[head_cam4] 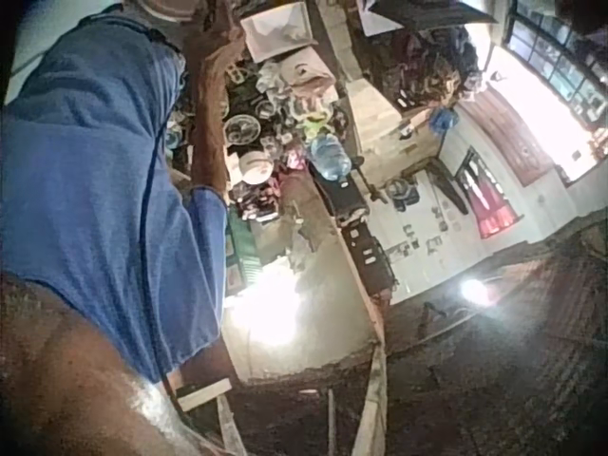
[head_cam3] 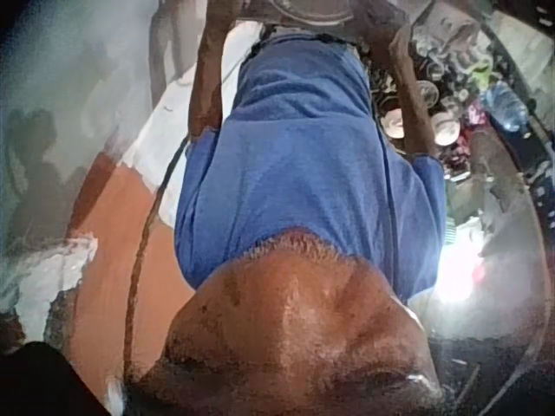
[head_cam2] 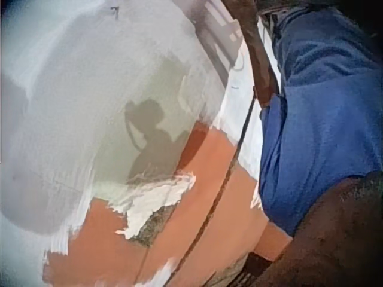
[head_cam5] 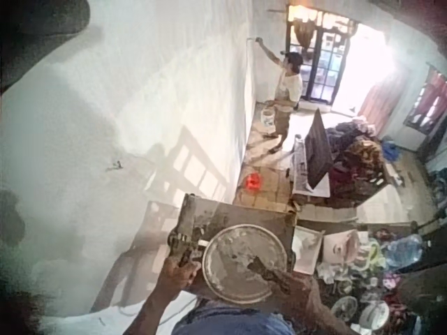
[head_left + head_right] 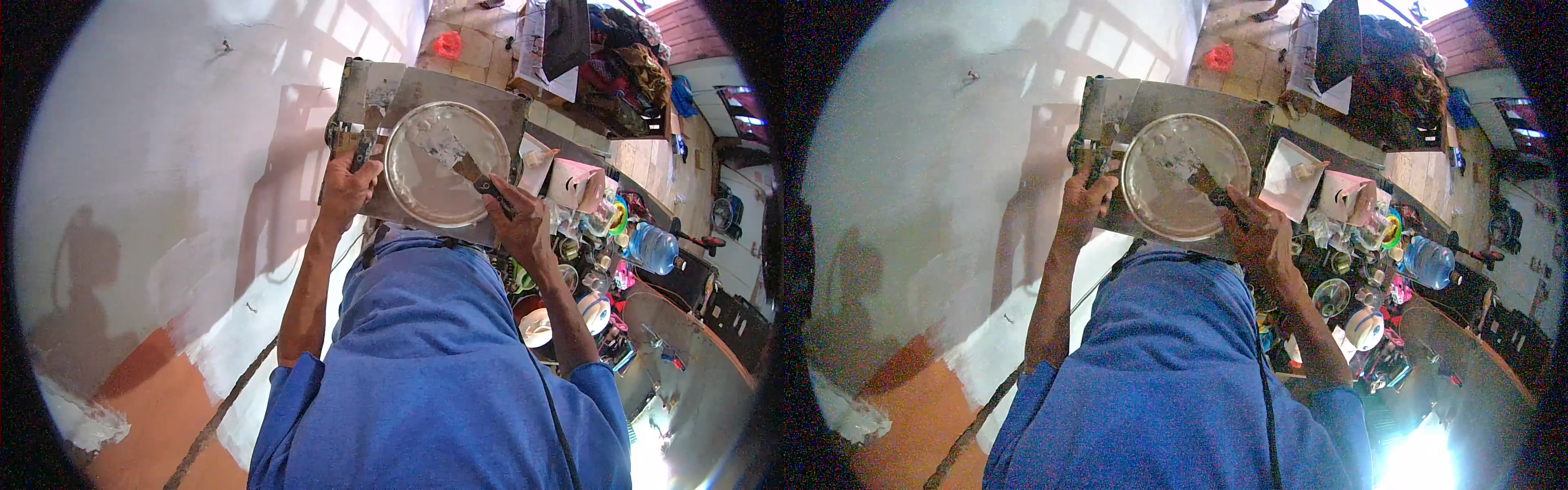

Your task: The person applies plaster to the wall using a putty knife and mixes and scrapes plaster on a lid using two putty knives.

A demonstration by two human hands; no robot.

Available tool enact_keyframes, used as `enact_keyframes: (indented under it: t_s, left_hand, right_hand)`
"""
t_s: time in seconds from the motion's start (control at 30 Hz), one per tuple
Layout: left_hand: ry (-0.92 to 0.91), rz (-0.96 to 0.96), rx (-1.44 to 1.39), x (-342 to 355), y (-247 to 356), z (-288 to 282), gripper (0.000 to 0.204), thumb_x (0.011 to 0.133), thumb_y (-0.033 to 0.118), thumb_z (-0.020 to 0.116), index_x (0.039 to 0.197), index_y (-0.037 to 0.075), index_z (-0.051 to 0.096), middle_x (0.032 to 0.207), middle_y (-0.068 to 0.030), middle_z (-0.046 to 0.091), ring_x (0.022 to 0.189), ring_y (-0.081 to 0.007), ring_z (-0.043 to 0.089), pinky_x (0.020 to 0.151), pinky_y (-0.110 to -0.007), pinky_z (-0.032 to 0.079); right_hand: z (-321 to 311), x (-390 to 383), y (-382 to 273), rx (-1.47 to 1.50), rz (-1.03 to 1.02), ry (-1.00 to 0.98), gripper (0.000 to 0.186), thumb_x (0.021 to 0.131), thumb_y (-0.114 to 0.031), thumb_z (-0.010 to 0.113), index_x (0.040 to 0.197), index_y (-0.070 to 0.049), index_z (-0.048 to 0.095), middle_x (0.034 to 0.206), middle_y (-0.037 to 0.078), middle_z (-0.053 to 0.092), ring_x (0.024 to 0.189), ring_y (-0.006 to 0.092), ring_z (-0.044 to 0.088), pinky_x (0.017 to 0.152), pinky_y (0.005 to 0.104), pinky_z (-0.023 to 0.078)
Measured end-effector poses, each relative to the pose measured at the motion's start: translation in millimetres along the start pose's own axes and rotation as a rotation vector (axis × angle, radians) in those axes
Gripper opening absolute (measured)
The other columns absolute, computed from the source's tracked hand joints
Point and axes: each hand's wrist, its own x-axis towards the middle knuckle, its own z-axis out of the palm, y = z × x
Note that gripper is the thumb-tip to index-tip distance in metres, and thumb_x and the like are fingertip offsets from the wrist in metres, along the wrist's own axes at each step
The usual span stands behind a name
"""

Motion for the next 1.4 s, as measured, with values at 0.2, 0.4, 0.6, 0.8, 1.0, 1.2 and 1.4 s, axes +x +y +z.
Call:
enact_keyframes:
  t_s: [0.2, 0.4, 0.6, 0.8, 1.0, 1.2, 1.4]
  left_hand:
    - [0.007, 0.038, 0.05, -4.2, 1.6, 3.3, 0.019, 0.077, 0.016, 0.057, 0.093, 0.005, 0.057, 0.058, 0.0028, 0.046, 0.046, -0.0035, 0.041, 0.04, -0.018, 0.035]
    - [0.015, 0.026, 0.119, -4.9, -1.8, 4.6, 0.011, 0.077, 0.015, 0.055, 0.083, 0.005, 0.055, 0.06, 0.0029, 0.046, 0.046, -0.0035, 0.04, 0.041, -0.019, 0.035]
    - [0.016, 0.027, 0.125, -8.2, -0.1, 6.2, 0.008, 0.077, 0.015, 0.055, 0.078, 0.006, 0.054, 0.059, 0.0031, 0.045, 0.046, -0.0034, 0.04, 0.04, -0.019, 0.035]
    - [0.056, 0.032, 0.047, -19.0, -0.5, 8.1, 0.011, 0.079, 0.017, 0.055, 0.086, 0.008, 0.056, 0.059, 0.0042, 0.045, 0.046, -0.003, 0.041, 0.04, -0.018, 0.035]
    - [0.071, 0.001, 0.059, -36.5, -4.6, -2.8, 0.021, 0.083, 0.025, 0.056, 0.087, 0.005, 0.056, 0.058, 0.0037, 0.045, 0.046, -0.003, 0.041, 0.04, -0.019, 0.035]
    - [0.033, -0.017, 0.056, -57.5, -6.6, -5.6, 0.021, 0.084, 0.025, 0.054, 0.084, 0.005, 0.055, 0.057, 0.0029, 0.045, 0.046, -0.0031, 0.042, 0.041, -0.019, 0.033]
    - [-0.096, -0.02, 0.134, -81.4, 2.8, -9.9, 0.024, 0.086, 0.029, 0.052, 0.084, 0.005, 0.055, 0.057, 0.0029, 0.045, 0.045, -0.0027, 0.041, 0.041, -0.018, 0.034]
  right_hand:
    - [8.5, -0.9, -5.3, -0.052, -0.016, 0.026, 0.033, 0.077, -0.019, 0.062, 0.105, -0.003, 0.059, 0.093, 0.018, 0.062, 0.085, 0.0276, 0.062, 0.071, 0.0329, 0.049]
    - [15.1, -2.5, -2.5, -0.043, -0.078, 0.066, 0.033, 0.077, -0.02, 0.062, 0.107, -0.005, 0.058, 0.094, 0.017, 0.062, 0.084, 0.0272, 0.062, 0.07, 0.0333, 0.049]
    - [22.0, 0.3, 0.9, 0.034, -0.178, 0.204, 0.028, 0.075, -0.017, 0.064, 0.1, -0.005, 0.061, 0.082, 0.015, 0.063, 0.071, 0.0288, 0.062, 0.062, 0.034, 0.05]
    - [13.6, -14.3, 9.0, 0.094, -0.064, 0.112, 0.033, 0.076, -0.013, 0.063, 0.107, -0.003, 0.058, 0.094, 0.015, 0.062, 0.083, 0.0204, 0.061, 0.073, 0.0282, 0.047]
    - [8.0, -27.8, 26.4, 0.137, -0.123, 0.225, 0.033, 0.072, -0.008, 0.066, 0.104, -0.002, 0.059, 0.093, 0.013, 0.063, 0.081, 0.0188, 0.061, 0.071, 0.028, 0.048]
    - [4.5, -38.4, 29.0, 0.229, -0.054, 0.257, 0.033, 0.07, -0.009, 0.069, 0.1, -0.001, 0.059, 0.086, 0.011, 0.063, 0.076, 0.0141, 0.06, 0.069, 0.0265, 0.047]
    - [-6.3, -31.9, 10.8, 0.259, -0.188, 0.232, 0.031, 0.069, -0.01, 0.07, 0.096, 0.0, 0.059, 0.083, 0.01, 0.063, 0.073, 0.0145, 0.06, 0.066, 0.0262, 0.048]
